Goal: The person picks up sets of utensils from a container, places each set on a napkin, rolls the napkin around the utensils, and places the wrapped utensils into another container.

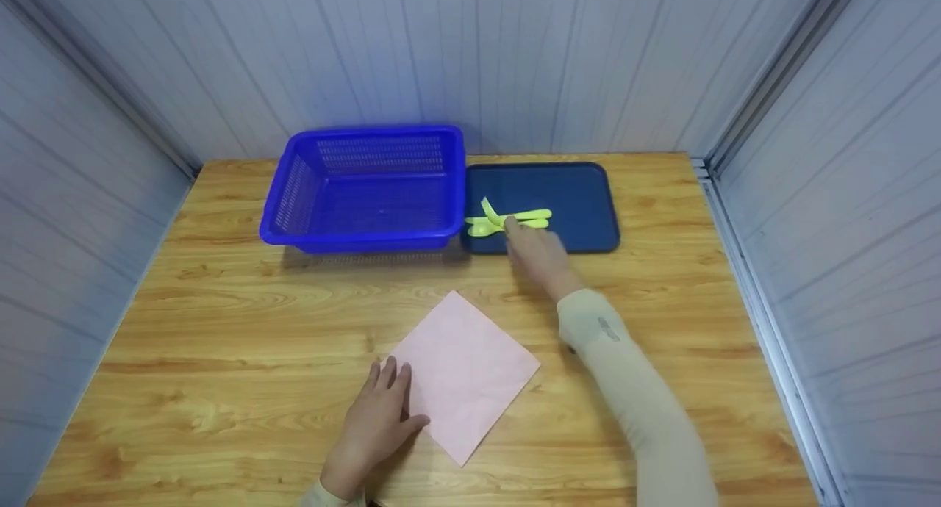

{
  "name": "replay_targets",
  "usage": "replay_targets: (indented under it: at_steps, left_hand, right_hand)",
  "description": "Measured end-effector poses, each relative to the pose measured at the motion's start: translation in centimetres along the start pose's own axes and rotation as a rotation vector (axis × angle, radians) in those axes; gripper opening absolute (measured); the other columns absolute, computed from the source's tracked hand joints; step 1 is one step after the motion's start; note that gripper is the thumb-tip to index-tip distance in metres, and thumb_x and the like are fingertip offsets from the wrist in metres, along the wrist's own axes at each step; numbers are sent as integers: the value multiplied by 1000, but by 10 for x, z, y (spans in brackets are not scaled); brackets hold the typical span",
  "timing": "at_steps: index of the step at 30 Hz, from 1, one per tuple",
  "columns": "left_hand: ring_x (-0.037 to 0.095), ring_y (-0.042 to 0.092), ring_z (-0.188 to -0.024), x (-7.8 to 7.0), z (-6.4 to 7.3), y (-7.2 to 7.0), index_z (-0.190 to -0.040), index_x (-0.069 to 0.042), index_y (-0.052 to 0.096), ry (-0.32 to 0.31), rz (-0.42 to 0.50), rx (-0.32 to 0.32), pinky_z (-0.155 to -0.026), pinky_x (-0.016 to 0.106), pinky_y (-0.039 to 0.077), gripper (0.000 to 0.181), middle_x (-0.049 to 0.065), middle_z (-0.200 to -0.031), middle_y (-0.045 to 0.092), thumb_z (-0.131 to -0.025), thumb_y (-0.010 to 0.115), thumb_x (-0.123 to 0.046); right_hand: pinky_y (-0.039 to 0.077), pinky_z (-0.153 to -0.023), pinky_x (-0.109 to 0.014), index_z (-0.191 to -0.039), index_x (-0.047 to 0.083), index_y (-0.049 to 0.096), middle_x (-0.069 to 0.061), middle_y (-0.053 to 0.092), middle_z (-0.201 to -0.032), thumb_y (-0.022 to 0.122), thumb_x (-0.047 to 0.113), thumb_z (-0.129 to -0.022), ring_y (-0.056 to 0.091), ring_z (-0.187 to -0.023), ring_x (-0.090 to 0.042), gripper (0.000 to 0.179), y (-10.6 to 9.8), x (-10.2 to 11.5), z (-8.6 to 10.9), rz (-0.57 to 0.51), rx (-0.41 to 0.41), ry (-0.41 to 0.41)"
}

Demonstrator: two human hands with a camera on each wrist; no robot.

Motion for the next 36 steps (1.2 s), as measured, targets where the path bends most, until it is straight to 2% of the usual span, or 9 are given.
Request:
replay_targets:
  at_steps: [3,5,9,14,22,25,30,36]
  left_hand:
    - [50,36,-131,-1,-1,-3,-139,2,50,-21,7,5,-107,50,33,88,29,-143,41,-75,80,-50]
    - [50,36,-131,-3,-3,-5,-137,4,51,-30,21,14,-106,51,34,87,30,-142,41,-74,82,-47]
    - [47,32,-135,-4,-5,-8,-134,9,51,-24,59,16,-107,51,32,86,32,-143,38,-72,85,-41]
    - [47,29,-136,-3,-4,-6,-134,11,49,-25,129,11,-107,53,32,86,28,-149,32,-72,87,-34]
    - [46,27,-138,-5,-2,-4,-135,12,47,-15,160,24,-108,54,29,87,29,-147,35,-73,85,-34]
    - [45,30,-137,-5,-1,-3,-135,15,46,4,160,35,-107,51,32,87,30,-147,34,-73,86,-32]
    - [45,34,-135,-4,-2,-2,-136,17,43,10,188,41,-103,46,39,89,30,-148,34,-73,86,-29]
    - [45,32,-135,-5,-5,-1,-137,17,41,22,203,42,-105,46,37,90,30,-148,33,-74,86,-29]
  right_hand:
    - [45,-46,-40,-108,5,50,-9,57,-68,66,13,-92,54,-54,-24,24,-1,30,23,-155,-92,15]
    - [42,-44,-38,-106,4,50,-7,53,-64,70,11,-90,50,-52,-23,26,4,50,38,-207,-141,35]
    - [42,-45,-35,-103,3,49,-6,52,-67,68,7,-89,50,-55,-21,24,23,90,57,-266,-118,126]
    - [44,-48,-37,-105,5,48,-5,51,-68,62,11,-89,52,-56,-21,22,47,122,64,-290,-42,234]
    - [48,-51,-43,-100,5,48,-10,59,-73,63,11,-87,61,-60,-28,21,68,142,58,-232,-56,291]
    - [49,-51,-43,-100,4,47,-12,61,-73,62,10,-88,63,-61,-31,20,74,145,55,-204,-53,301]
    - [52,-53,-45,-100,2,50,-15,63,-78,64,9,-87,66,-68,-36,20,78,150,50,-165,-64,306]
    - [54,-60,-45,-98,0,57,-15,64,-83,67,11,-86,67,-74,-37,19,78,154,47,-102,-58,336]
Point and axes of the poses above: each hand's wrist, its own z-axis away from the middle knuckle, its own y-axis out of the palm, x = y × z, the point moved 9 cm from there along -z, towards the middle knuckle
